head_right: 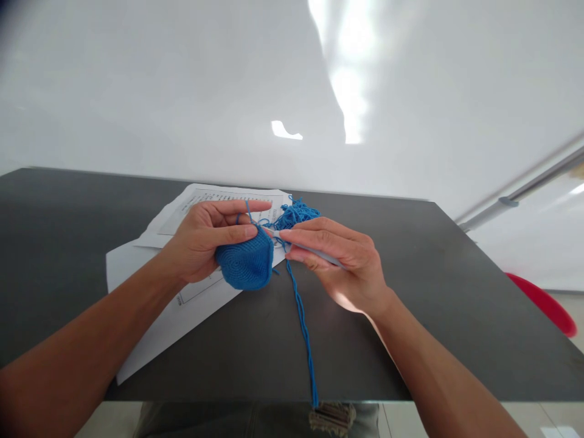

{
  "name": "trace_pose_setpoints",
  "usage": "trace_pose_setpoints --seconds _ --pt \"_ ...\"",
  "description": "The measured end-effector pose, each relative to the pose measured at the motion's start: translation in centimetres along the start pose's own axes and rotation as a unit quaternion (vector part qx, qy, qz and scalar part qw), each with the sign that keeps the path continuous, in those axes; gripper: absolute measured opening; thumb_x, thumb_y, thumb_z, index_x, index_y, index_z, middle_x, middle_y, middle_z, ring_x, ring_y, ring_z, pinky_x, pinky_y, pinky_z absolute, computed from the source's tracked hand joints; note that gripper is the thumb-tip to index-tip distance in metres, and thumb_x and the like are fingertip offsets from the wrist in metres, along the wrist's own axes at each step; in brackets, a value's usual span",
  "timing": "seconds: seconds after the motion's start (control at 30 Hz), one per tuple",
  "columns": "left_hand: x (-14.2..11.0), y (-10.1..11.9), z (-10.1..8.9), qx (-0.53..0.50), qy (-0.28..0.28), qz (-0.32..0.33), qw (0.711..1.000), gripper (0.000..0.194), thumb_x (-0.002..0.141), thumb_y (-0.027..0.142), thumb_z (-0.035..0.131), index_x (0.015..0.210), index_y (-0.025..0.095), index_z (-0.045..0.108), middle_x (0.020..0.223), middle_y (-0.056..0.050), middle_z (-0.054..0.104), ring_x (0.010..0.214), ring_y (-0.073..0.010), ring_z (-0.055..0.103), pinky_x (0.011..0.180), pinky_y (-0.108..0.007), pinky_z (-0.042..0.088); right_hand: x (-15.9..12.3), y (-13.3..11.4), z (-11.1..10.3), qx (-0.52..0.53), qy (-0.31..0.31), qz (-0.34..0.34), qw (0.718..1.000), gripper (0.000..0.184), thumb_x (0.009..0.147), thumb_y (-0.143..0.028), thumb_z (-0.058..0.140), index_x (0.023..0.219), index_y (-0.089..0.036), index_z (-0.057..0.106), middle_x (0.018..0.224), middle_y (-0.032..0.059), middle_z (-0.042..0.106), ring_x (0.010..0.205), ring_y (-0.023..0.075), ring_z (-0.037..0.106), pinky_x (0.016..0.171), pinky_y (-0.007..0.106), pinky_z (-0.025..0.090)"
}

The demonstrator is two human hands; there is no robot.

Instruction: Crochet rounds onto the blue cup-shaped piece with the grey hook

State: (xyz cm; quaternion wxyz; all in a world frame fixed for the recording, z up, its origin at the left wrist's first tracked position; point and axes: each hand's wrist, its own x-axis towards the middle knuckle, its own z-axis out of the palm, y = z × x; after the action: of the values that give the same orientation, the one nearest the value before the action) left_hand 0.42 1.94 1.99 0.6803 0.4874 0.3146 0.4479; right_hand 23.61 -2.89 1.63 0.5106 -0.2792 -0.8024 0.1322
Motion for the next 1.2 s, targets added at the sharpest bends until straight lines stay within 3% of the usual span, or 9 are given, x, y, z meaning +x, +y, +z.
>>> trace_pose_setpoints --seconds 0.23,0.77,1.2 --pt "0.0 0.2 -0.3 0.020 -0.015 -0.033 0.999 0.046 0.067 0.017 0.093 0.112 0.014 0.084 0.081 -0.008 0.080 0.071 -0.0188 0.074 0.065 -0.027 0.058 -0.1 0.0 -0.8 -0.002 -0.020 0.003 1.000 0.040 0.093 -0.011 0.077 0.126 -0.032 0.080 0.107 0.0059 0.081 0.090 0.0190 0.080 0.079 0.031 0.070" --pt "0.2 0.8 -1.0 0.049 -0.068 -0.059 0.995 0.039 0.069 0.015 0.094 0.107 0.013 0.086 0.071 -0.002 0.073 0.061 -0.0087 0.065 0.056 -0.016 0.050 -0.2 0.2 -1.4 0.104 -0.014 0.051 0.993 0.038 0.090 -0.008 0.079 0.121 -0.031 0.083 0.098 0.0058 0.081 0.077 0.0185 0.080 0.067 0.031 0.069" --pt "0.3 0.9 -1.2 0.068 -0.084 -0.068 0.992 0.031 0.071 0.014 0.092 0.102 0.014 0.087 0.067 -0.001 0.069 0.059 -0.0067 0.060 0.055 -0.014 0.048 0.0 -0.1 -2.4 0.049 -0.053 0.062 0.995 0.036 0.090 -0.012 0.081 0.119 -0.033 0.084 0.098 0.0041 0.081 0.082 0.0170 0.079 0.070 0.028 0.066"
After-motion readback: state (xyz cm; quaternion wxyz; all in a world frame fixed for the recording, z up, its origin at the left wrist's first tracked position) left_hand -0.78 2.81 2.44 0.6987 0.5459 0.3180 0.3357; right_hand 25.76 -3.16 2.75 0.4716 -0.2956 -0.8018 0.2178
